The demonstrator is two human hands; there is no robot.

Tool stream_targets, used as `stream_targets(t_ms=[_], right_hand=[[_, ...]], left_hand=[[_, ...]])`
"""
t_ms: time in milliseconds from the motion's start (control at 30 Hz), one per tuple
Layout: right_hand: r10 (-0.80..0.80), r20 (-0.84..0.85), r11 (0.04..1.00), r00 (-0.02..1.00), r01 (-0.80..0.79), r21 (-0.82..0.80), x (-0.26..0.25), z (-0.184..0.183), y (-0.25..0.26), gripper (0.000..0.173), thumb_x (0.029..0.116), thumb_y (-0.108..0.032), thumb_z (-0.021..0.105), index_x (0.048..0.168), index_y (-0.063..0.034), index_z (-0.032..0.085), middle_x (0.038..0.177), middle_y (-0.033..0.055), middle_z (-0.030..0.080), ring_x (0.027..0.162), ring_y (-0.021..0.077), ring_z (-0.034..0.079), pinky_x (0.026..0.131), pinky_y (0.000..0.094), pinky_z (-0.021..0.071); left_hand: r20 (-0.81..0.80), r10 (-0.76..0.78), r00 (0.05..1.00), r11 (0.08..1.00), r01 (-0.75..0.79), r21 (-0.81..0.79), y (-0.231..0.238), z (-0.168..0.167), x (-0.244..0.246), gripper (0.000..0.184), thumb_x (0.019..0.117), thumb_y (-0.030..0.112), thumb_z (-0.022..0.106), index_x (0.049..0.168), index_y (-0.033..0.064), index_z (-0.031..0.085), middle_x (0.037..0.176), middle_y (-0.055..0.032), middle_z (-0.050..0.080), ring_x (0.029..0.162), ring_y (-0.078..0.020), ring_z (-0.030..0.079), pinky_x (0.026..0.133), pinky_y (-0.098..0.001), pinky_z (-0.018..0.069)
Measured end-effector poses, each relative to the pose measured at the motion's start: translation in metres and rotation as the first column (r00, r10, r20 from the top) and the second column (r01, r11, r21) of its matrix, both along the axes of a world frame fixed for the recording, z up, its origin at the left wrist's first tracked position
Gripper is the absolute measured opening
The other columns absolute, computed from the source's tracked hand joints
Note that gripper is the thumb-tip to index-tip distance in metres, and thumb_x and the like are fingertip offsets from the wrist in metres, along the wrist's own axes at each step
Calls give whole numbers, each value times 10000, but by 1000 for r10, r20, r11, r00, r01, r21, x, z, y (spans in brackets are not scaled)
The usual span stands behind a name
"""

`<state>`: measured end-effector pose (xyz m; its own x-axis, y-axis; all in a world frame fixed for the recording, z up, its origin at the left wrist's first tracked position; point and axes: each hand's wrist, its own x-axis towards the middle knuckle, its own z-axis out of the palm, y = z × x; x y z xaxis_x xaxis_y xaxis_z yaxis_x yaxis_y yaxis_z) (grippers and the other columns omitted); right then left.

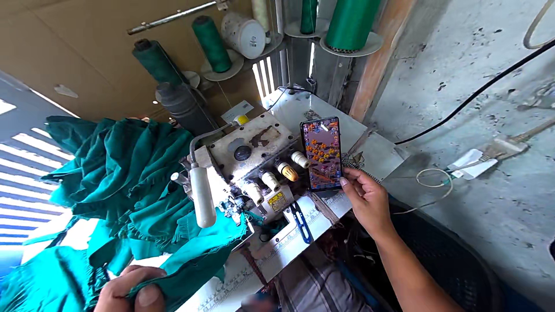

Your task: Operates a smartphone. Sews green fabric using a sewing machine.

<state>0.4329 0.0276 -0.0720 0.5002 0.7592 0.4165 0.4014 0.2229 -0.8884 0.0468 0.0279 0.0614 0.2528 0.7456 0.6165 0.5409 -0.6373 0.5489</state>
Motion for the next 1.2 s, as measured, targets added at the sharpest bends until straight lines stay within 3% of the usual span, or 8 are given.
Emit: stream_targets(t_ms=[167,333,467,567,800,900,1000,1200], right_hand=[[-91,171,990,981,71,118,-24,15,-14,261,1009,-156,579,1167,10,703,1032,92,676,859,79,633,728,213,546],[572,144,807,807,-586,76,-111,61,-15,268,1009,-105,619,1261,-54,694,1211,110,692,914,100,697,764,235,602],[685,330,688,649,-726,1,-147,78,17,256,1023,-105,590,1255,-98,697,1255,115,684,1115,186,691,897,336,596],[604,473,724,642,-690,11,-148,81,31,182,1022,-130,579,1047,-114,759,1009,37,749,964,147,718,808,320,590],[524,536,766,662,-641,43,-141,82,32,191,1015,-119,581,991,-138,770,914,23,754,853,137,729,699,324,586],[545,546,735,636,-675,53,-138,79,28,202,992,-59,579,987,-129,768,936,23,759,889,134,733,728,314,593],[598,480,725,642,-688,18,-122,68,15,160,1022,-155,615,1024,-109,768,1035,18,762,1011,107,718,884,279,592],[147,448,989,882,-139,-51,-61,14,-21,247,1021,-216,585,1132,-95,769,909,37,715,736,66,655,646,229,565]], left_hand=[[-34,-120,992,991,117,-67,-4,13,5,271,1095,337,441,1047,130,608,974,115,600,950,104,545,835,-108,441],[-125,-168,978,985,172,21,-5,19,14,245,1078,314,490,1014,109,608,948,39,589,934,46,559,829,-121,444],[-178,-156,972,981,174,89,-14,28,21,257,1059,318,536,965,96,625,901,-9,581,906,-15,571,818,-155,445],[-169,-122,978,982,144,123,-14,28,18,237,1059,311,540,984,105,629,925,14,588,932,8,571,825,-134,445],[-60,-110,992,990,115,83,-4,7,23,252,982,450,640,1019,203,611,994,110,588,980,60,564,842,-109,455],[-150,-74,986,997,71,-27,-5,-12,36,490,804,552,816,1048,183,605,963,41,597,938,-18,580,813,-169,487],[-242,-63,968,997,52,-52,-13,-34,39,348,852,448,799,960,155,643,852,-13,609,828,-102,589,733,-239,476],[-250,-92,964,984,49,-172,-33,-51,7,259,882,351,799,977,121,728,798,-43,628,791,-117,599,727,-235,485]])
